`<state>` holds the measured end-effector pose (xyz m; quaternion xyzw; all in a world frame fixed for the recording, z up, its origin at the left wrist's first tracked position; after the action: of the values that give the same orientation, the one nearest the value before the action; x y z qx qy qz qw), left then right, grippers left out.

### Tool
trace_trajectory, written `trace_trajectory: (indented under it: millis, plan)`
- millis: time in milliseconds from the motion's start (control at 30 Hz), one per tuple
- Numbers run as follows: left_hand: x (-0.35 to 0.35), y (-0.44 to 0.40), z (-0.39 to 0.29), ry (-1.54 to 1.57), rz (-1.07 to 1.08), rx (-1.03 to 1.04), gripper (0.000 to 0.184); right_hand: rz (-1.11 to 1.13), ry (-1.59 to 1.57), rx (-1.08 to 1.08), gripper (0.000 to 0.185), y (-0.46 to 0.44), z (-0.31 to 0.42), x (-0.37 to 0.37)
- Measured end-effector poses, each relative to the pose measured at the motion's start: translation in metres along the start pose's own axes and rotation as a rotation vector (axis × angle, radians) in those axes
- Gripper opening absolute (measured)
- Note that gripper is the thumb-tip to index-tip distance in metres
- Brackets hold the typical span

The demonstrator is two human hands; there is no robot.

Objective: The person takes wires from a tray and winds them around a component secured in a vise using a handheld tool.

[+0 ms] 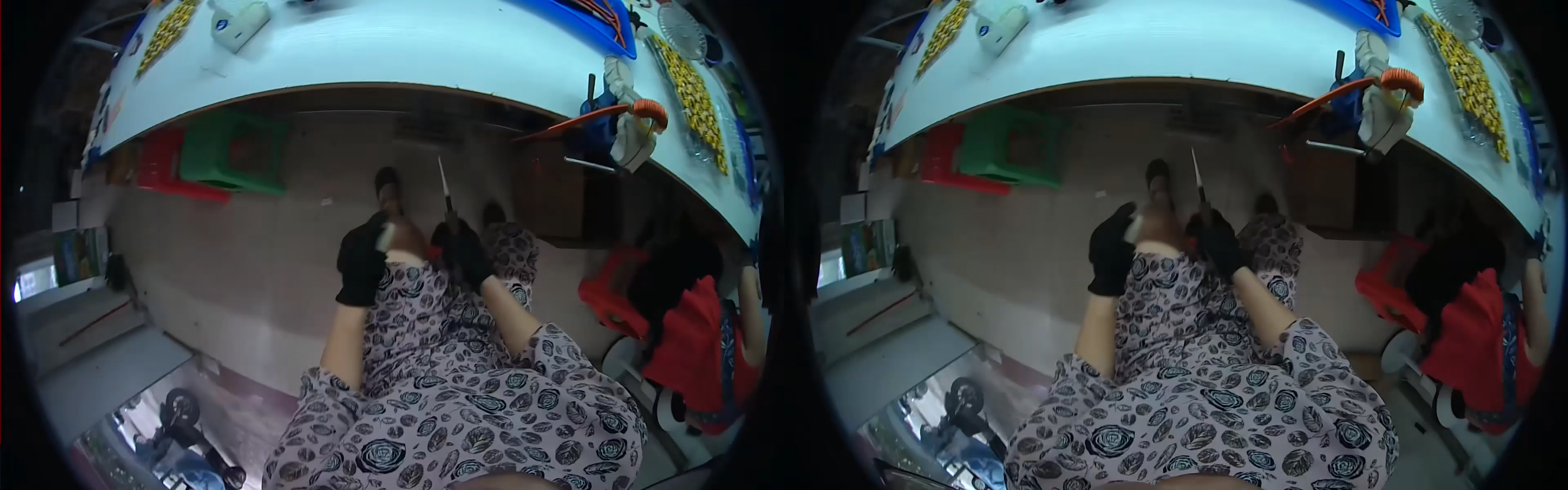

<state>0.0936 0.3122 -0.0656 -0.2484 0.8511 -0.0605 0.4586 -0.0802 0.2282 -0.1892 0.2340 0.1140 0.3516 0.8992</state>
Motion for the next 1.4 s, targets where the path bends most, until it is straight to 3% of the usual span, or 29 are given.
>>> trace_trajectory:
  millis: [33, 133, 300, 433, 500, 533, 600, 667, 733, 767, 833, 867, 933, 967, 1000, 1033, 1067, 1133, 1400]
  plan:
    - [0.006, -0.007, -0.017, -0.085, 0.071, 0.034, 0.026, 0.115, -0.451, 0.214, 0.032, 0.001, 0.025, 0.01]
    - [0.01, -0.011, -0.043, -0.147, 0.127, 0.14, 0.031, 0.272, -0.562, 0.168, 0.03, 0.016, 0.082, 0.019]
    - [0.011, -0.005, -0.049, -0.087, 0.011, 0.176, 0.037, 0.228, -0.432, 0.081, 0.023, 0.012, 0.09, 0.019]
    - [0.015, 0.002, -0.037, 0.144, 0.068, 0.005, 0.048, 0.221, -0.345, 0.041, 0.025, 0.019, 0.098, 0.016]
    - [0.029, 0.015, -0.006, 0.325, 0.087, -0.412, 0.045, 0.249, -0.332, 0.046, 0.031, 0.015, 0.091, 0.021]
    - [0.03, 0.019, -0.004, 0.328, 0.084, -0.417, 0.045, 0.267, -0.323, 0.049, 0.036, 0.014, 0.087, 0.024]
    - [0.054, 0.04, 0.002, 1.256, 0.022, -0.869, 0.039, 0.262, -0.319, 0.022, 0.036, 0.015, 0.083, 0.029]
    - [0.069, 0.052, 0.009, 1.381, 0.014, -0.908, 0.034, 0.251, -0.316, -0.004, 0.036, 0.016, 0.082, 0.032]
    - [0.08, 0.052, 0.006, 1.478, 0.182, -0.859, 0.032, 0.271, -0.298, 0.011, 0.039, 0.01, 0.079, 0.031]
    - [0.078, 0.051, 0.006, 1.487, 0.195, -0.853, 0.032, 0.256, -0.295, 0.009, 0.039, 0.009, 0.075, 0.029]
    - [0.052, 0.053, 0.028, 0.668, 0.201, -0.756, 0.029, 0.215, -0.341, -0.004, 0.028, 0.007, 0.051, 0.022]
    - [0.046, 0.07, 0.058, 0.179, 0.111, -0.391, 0.035, 0.163, -0.188, 0.037, 0.044, 0.003, 0.021, 0.011]
    - [0.041, 0.113, 0.111, -0.164, 0.276, -0.612, 0.05, 0.061, 0.096, 0.328, 0.048, 0.007, -0.048, -0.016]
    - [0.051, 0.149, 0.138, 0.023, 0.451, -0.908, 0.058, -0.003, 0.298, 0.276, 0.055, 0.002, -0.094, -0.026]
    - [0.074, 0.21, 0.173, 0.295, 0.505, -1.189, 0.06, 0.083, 0.518, 0.295, 0.061, 0.007, -0.112, -0.023]
    - [0.088, 0.244, 0.183, 0.438, 0.606, -1.197, 0.06, 0.092, 0.573, 0.134, 0.065, 0.002, -0.143, -0.011]
    - [0.097, 0.289, 0.191, 0.616, 0.625, -1.265, 0.053, 0.266, 0.559, 0.453, 0.054, 0.005, -0.16, -0.003]
    - [0.124, 0.307, 0.198, 0.873, 0.697, -1.379, 0.046, 0.28, 0.583, 0.461, 0.053, -0.007, -0.18, 0.007]
    - [0.178, 0.214, 0.187, 0.606, 0.758, -1.457, 0.045, 0.23, 0.49, 0.501, 0.05, -0.055, -0.2, -0.014]
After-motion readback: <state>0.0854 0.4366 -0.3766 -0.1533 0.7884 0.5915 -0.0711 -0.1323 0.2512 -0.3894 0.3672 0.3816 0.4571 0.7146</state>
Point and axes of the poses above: each hand's wrist, its own y-axis away from the middle knuckle, its own x-axis out of the palm, z = x × y, the point moved 7 cm from there along -y, towards the middle knuckle, and after that the axes turned 4 degrees about x, right-handed, at the moved point
